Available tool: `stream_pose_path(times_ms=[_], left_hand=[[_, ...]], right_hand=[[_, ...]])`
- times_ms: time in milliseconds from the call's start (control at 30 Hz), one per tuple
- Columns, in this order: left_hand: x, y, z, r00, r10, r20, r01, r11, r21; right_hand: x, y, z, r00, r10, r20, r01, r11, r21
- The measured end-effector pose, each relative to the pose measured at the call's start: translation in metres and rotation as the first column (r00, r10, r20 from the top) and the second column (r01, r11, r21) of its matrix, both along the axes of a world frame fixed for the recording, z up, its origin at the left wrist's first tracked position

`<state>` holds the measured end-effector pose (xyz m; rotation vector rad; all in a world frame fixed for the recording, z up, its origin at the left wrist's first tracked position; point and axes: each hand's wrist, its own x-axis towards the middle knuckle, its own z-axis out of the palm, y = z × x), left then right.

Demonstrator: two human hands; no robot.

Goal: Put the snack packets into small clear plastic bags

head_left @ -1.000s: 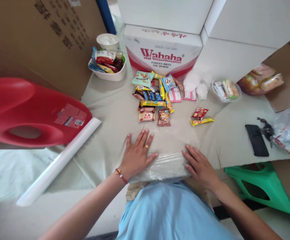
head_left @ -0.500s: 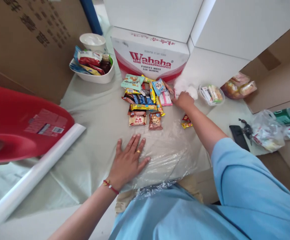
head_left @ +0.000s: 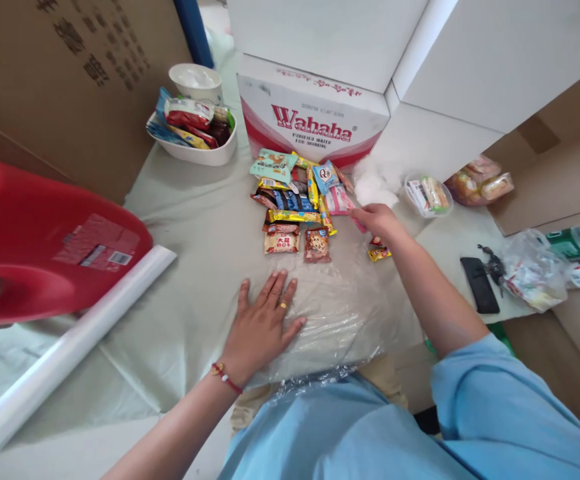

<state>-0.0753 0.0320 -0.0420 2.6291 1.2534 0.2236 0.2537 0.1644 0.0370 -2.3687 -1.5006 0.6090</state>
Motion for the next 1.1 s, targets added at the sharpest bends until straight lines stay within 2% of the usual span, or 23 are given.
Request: stream_pose_path(times_ms=[167, 300, 400, 500, 567, 700, 900, 1033, 1100], left_hand=[[0.000, -0.001, 0.000, 1.000, 0.000, -0.014, 0.000, 1.000, 0.009], [0.001, -0.001, 0.000, 1.000, 0.006, -0.016, -0.006, 1.000, 0.005], [0.001, -0.001, 0.001, 1.000, 0.013, 0.003, -0.013, 1.000, -0.011], [0.000, 0.000, 0.001, 1.000, 0.018, 0.011, -0.018, 1.000, -0.022], [0.000, 0.000, 0.001, 1.000, 0.016, 0.013, -0.016, 1.000, -0.021], [-0.001, -0.001, 0.001, 1.000, 0.012, 0.011, -0.012, 1.000, -0.016], [0.000, -0.001, 0.001, 1.000, -0.006, -0.004, 0.006, 1.000, -0.017], [0.001, -0.001, -0.001, 1.000, -0.005, -0.015, 0.005, 1.000, -0.027], [0.001, -0.001, -0.001, 1.000, -0.007, -0.021, 0.006, 1.000, -0.030]], right_hand=[[-0.042, 0.055, -0.028, 0.974, -0.014, 0.228, -0.003, 0.997, 0.074], [-0.046, 0.067, -0.033, 0.953, -0.028, 0.301, 0.027, 1.000, 0.006], [-0.031, 0.056, -0.028, 0.935, 0.095, 0.343, -0.062, 0.993, -0.105], [-0.011, 0.035, -0.023, 0.863, 0.263, 0.432, -0.181, 0.958, -0.222], [-0.002, 0.021, -0.021, 0.836, 0.303, 0.456, -0.207, 0.946, -0.249], [0.004, 0.006, -0.023, 0.840, 0.316, 0.442, -0.253, 0.947, -0.197], [0.001, 0.007, -0.028, 0.840, 0.337, 0.426, -0.281, 0.941, -0.190], [0.009, -0.015, -0.006, 0.816, 0.281, 0.506, -0.293, 0.954, -0.057], [0.010, -0.037, 0.009, 0.824, 0.303, 0.479, -0.369, 0.928, 0.046]])
